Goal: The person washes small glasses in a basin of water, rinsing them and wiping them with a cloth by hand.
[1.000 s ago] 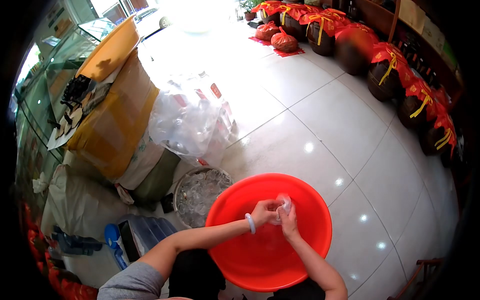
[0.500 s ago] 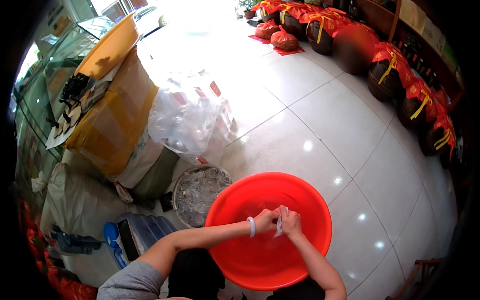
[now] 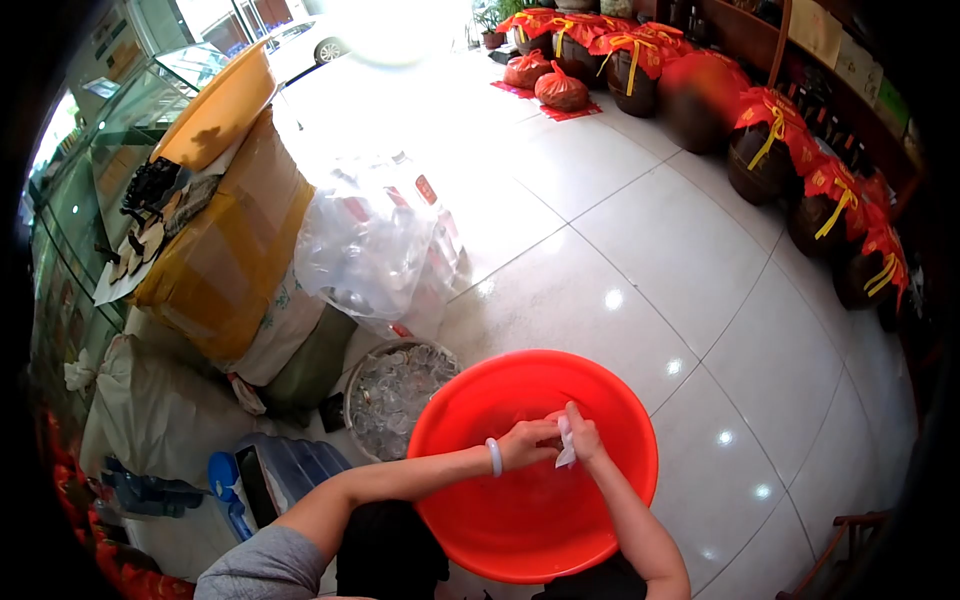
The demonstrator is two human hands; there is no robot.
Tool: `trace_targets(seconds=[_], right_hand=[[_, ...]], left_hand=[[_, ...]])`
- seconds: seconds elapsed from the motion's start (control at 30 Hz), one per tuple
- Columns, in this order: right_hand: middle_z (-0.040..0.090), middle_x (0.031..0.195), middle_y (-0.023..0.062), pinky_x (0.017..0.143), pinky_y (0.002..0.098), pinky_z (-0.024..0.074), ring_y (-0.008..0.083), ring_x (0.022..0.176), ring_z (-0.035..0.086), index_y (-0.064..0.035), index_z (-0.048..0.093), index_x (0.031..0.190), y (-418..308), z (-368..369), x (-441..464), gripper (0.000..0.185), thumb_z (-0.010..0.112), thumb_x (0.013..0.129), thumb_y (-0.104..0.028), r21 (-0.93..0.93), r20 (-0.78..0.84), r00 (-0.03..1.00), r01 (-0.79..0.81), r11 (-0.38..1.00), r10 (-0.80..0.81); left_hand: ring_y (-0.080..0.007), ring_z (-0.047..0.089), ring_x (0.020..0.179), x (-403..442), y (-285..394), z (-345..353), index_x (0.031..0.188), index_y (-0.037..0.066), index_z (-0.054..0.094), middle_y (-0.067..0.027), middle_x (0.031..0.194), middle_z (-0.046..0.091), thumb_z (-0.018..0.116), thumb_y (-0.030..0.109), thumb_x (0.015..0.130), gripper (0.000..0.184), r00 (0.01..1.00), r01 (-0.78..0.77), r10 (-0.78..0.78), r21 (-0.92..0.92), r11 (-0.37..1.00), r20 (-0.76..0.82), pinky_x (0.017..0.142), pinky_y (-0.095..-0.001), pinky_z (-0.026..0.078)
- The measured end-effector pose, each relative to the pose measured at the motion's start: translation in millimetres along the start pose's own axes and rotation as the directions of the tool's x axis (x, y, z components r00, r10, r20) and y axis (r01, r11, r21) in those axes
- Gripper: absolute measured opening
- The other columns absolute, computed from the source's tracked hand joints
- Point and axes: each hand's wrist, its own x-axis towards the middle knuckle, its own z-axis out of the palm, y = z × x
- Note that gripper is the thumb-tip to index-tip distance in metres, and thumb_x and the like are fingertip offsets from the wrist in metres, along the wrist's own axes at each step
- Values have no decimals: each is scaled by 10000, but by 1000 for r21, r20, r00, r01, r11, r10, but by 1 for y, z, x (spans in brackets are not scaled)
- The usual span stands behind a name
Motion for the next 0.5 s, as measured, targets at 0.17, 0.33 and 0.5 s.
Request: trace_targets(seconds=[0.17, 0.33, 0.5], right_hand=[[617, 741, 91, 596, 282, 471, 155, 672, 588, -30, 611, 936, -22, 9, -21, 515, 301, 909, -441, -108, -54, 998, 27, 994, -33], [624, 845, 180, 711, 359, 469, 294, 801, 612, 10, 584, 1018, -28, 21, -34, 529, 338, 889, -441, -644, -96, 939, 195, 740, -331], [624, 848, 185, 712, 360, 471, 315, 819, 609, 7, 600, 994, -27, 18, -33, 514, 358, 873, -430, -674, -83, 927, 218, 705, -365]], left_hand=[[-146, 596, 640, -1, -1, 1, 958, 3, 576, -116, 707, 597, 636, 64, 702, 270, 869, 439, -479, -251, 863, -124, 607, -288, 493], [-126, 595, 661, -7, -16, 6, 938, -10, 588, -117, 719, 615, 639, 67, 713, 243, 846, 502, -527, -217, 837, -78, 604, -280, 484], [-136, 595, 645, -4, -6, 0, 915, 3, 601, -133, 740, 622, 648, 71, 716, 215, 904, 416, -426, -176, 892, -20, 599, -277, 479]])
